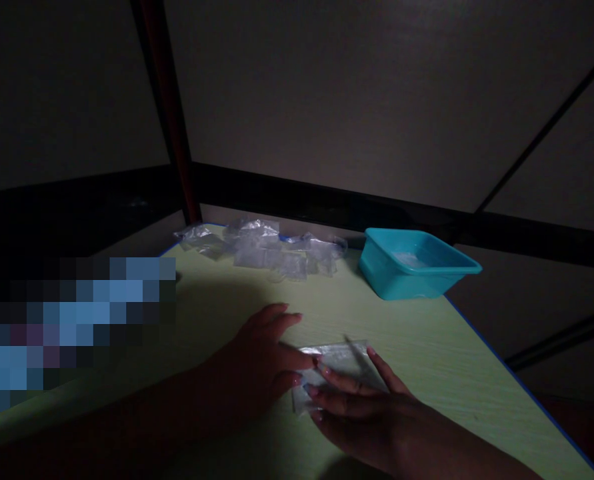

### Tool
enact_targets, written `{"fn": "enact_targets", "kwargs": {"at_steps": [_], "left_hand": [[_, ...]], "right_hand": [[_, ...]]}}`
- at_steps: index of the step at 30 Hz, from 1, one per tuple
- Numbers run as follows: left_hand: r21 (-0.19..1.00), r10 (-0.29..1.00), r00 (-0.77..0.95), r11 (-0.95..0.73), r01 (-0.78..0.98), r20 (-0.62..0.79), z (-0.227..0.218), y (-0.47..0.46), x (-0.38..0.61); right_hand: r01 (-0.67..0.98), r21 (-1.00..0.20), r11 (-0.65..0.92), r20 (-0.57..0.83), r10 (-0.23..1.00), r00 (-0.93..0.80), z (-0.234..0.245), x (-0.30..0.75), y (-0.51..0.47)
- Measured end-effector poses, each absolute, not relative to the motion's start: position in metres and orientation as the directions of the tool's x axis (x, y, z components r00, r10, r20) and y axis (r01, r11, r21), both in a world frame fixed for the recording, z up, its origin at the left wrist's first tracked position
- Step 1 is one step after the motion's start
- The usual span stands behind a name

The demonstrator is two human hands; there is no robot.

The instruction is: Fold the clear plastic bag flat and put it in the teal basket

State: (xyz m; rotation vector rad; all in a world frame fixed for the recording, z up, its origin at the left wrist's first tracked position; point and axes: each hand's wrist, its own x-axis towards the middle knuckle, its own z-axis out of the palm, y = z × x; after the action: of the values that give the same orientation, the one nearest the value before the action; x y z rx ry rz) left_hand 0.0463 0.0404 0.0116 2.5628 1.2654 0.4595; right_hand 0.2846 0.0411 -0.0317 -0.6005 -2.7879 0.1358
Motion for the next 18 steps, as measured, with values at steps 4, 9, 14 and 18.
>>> {"fn": "enact_targets", "kwargs": {"at_steps": [4, 9, 14, 18], "left_hand": [[0.374, 0.781, 0.586, -0.621, 0.689, 0.217, 0.013, 0.040, 0.047], [0.552, 0.703, 0.670, -0.666, 0.502, 0.239, 0.021, 0.039, 0.047], [0.605, 0.651, 0.745, -0.656, 0.451, 0.149, 0.018, 0.044, 0.047], [0.564, 0.640, 0.756, -0.678, 0.472, 0.136, 0.012, 0.047, 0.050]], "right_hand": [[0.392, -0.261, 0.882, 0.229, 0.451, -0.863, -0.027, 0.286, 0.040], [0.426, -0.483, 0.765, 0.147, 0.550, -0.822, -0.016, 0.282, 0.044], [0.418, -0.633, 0.652, 0.044, 0.568, -0.822, -0.005, 0.276, 0.057], [0.351, -0.716, 0.603, 0.046, 0.543, -0.838, 0.023, 0.284, 0.049]]}}
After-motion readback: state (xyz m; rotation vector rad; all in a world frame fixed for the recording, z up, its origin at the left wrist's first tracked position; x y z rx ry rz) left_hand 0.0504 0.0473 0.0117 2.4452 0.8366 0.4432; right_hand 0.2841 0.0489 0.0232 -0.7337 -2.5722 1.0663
